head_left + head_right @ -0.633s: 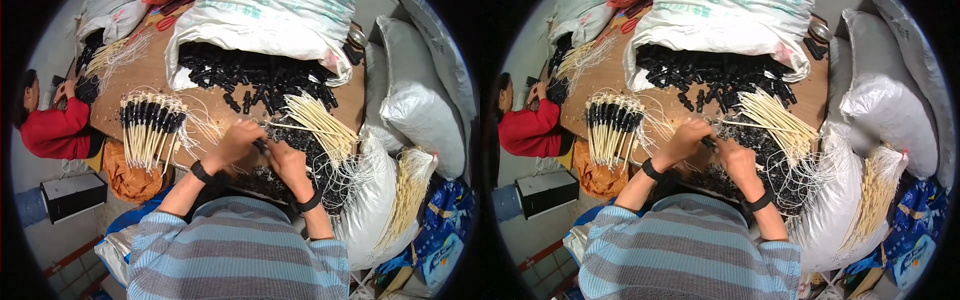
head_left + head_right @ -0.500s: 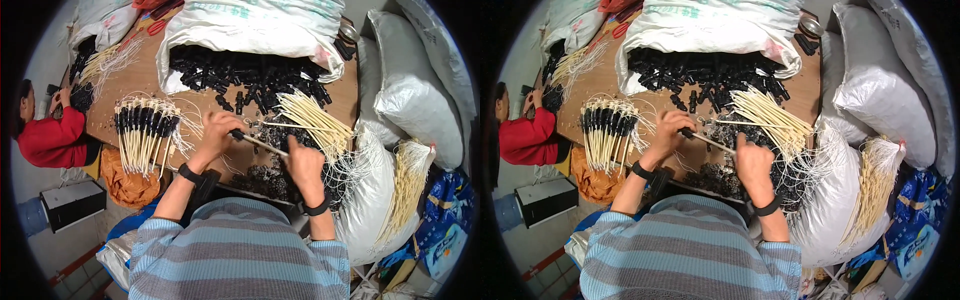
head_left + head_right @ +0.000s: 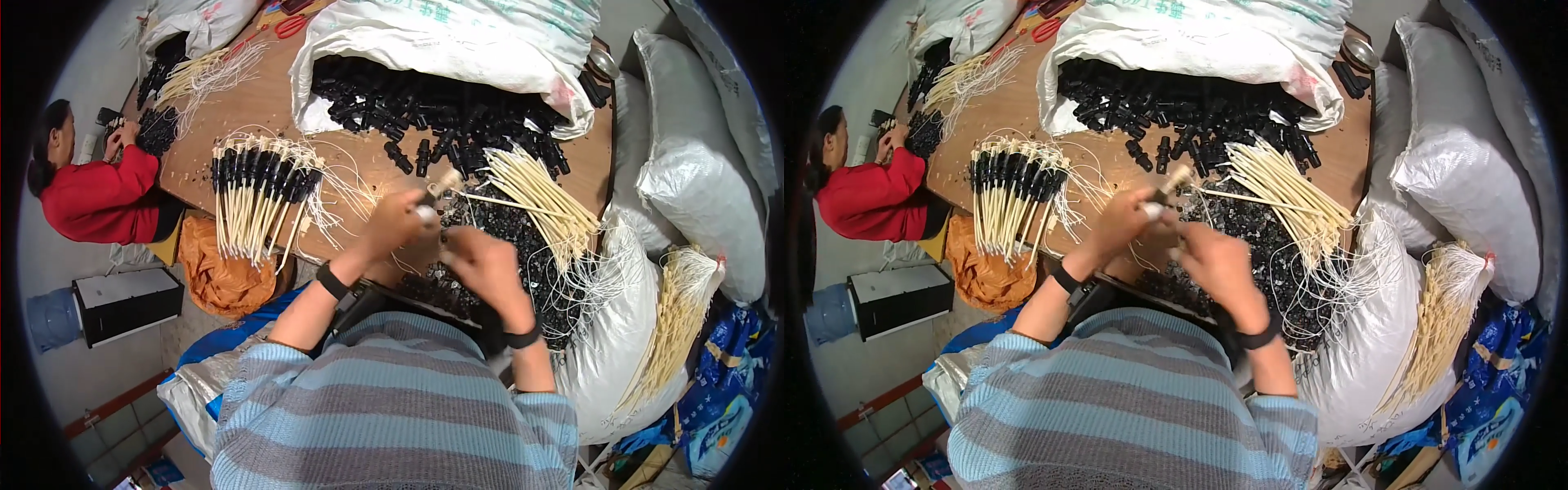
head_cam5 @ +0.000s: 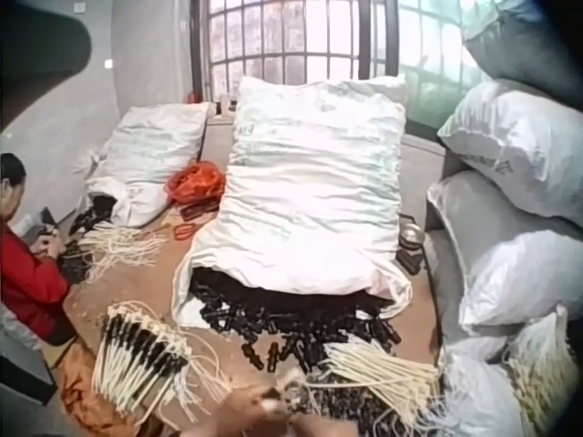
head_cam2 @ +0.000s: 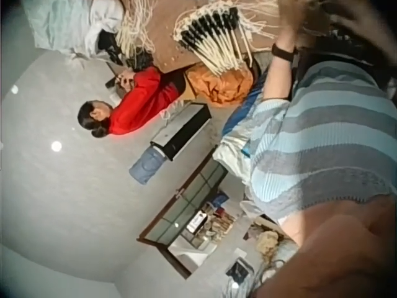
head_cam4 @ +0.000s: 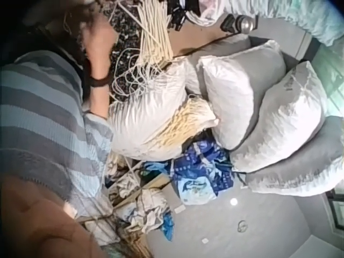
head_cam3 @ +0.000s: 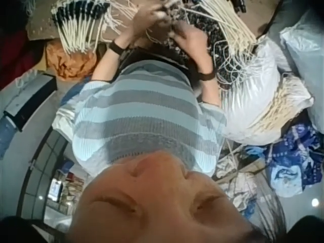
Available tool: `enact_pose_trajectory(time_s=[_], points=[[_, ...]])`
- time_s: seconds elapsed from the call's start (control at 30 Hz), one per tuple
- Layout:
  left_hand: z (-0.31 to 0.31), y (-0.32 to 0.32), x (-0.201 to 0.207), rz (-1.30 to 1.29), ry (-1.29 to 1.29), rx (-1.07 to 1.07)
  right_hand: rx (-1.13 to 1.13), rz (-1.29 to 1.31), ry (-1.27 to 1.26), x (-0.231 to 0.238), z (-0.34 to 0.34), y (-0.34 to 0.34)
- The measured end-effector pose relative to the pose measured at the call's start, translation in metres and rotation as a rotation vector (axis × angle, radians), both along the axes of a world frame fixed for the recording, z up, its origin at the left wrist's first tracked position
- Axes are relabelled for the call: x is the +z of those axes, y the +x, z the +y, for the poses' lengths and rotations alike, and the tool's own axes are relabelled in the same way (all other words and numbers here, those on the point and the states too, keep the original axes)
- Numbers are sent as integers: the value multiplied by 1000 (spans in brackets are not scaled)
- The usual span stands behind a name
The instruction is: The person picks up a black plastic component and a white cord, fits them together by hand, and slides the assembly onto a wooden stick. After repeating this several times, the person removes the completed set from the stick and places it on the table.
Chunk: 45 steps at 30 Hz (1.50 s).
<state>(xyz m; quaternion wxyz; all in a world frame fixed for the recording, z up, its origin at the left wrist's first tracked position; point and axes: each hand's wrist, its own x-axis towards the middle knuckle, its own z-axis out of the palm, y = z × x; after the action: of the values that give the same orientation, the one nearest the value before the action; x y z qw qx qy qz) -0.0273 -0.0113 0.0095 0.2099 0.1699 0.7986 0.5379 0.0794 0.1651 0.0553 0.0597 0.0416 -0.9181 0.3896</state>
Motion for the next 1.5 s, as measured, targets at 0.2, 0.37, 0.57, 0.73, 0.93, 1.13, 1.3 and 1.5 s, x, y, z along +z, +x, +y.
enact_pose_trajectory(time_s=[0.2,0.37,0.57,0.73,0.93,1.13,1.3,1.5], points=[[-3,1,19,112,-75,-113,-156,-5,-35,-18,-17,-2],[-8,7,5,435,-123,-135,-236,89,74,-22,-16,-2],[-7,7,10,478,-156,-225,-279,162,45,-25,-14,-5],[-2,10,18,504,-202,-301,-186,134,-25,-29,-13,-7],[-3,9,14,480,-202,-326,-283,61,-164,-34,-14,-2],[-4,7,17,467,-213,-321,-281,-22,-332,-32,-8,1],[-1,10,17,488,-204,-368,-277,-17,-310,-35,-10,1],[8,8,26,134,-68,-272,-244,8,-234,-35,-9,3]])
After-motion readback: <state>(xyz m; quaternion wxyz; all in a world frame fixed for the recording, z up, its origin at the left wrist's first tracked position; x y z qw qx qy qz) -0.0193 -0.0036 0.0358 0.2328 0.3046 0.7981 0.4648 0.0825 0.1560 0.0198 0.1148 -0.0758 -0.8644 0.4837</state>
